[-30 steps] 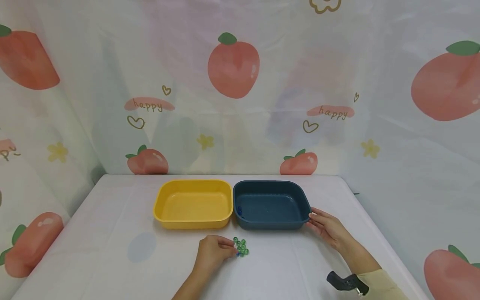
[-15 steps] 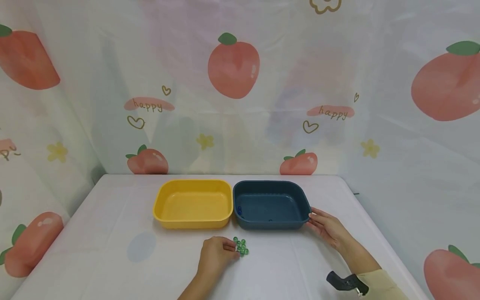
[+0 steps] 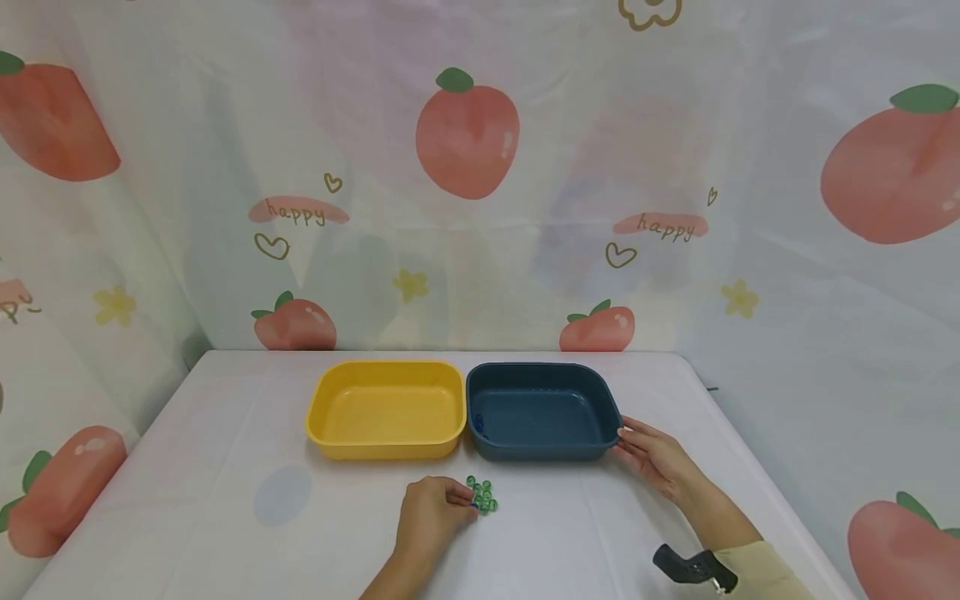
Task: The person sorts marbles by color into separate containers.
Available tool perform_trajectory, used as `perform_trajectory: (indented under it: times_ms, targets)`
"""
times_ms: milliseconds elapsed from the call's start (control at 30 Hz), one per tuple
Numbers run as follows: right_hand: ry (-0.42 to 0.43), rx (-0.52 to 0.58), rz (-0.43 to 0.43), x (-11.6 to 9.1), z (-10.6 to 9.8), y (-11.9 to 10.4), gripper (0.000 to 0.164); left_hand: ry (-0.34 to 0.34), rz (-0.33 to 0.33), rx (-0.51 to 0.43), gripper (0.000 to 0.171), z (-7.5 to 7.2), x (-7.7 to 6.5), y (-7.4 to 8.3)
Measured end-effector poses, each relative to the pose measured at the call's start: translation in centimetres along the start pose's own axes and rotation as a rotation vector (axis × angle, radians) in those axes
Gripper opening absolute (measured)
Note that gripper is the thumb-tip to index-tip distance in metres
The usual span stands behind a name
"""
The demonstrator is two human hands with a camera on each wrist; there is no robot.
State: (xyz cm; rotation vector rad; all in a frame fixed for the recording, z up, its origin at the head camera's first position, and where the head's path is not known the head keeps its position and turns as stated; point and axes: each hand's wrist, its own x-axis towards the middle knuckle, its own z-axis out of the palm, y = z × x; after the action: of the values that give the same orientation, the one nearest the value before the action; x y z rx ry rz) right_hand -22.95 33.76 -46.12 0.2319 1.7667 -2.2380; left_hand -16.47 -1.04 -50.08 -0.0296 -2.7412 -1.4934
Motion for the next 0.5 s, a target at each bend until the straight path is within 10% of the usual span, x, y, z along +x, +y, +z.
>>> perform_trajectory:
  times_ms: [500]
  targets:
    - [-0.002, 0.03, 0.007, 0.05, -0.1, -0.02, 0.068, -0.053, -0.04, -0.168, 0.017, -0.61, 0.33, -0.59]
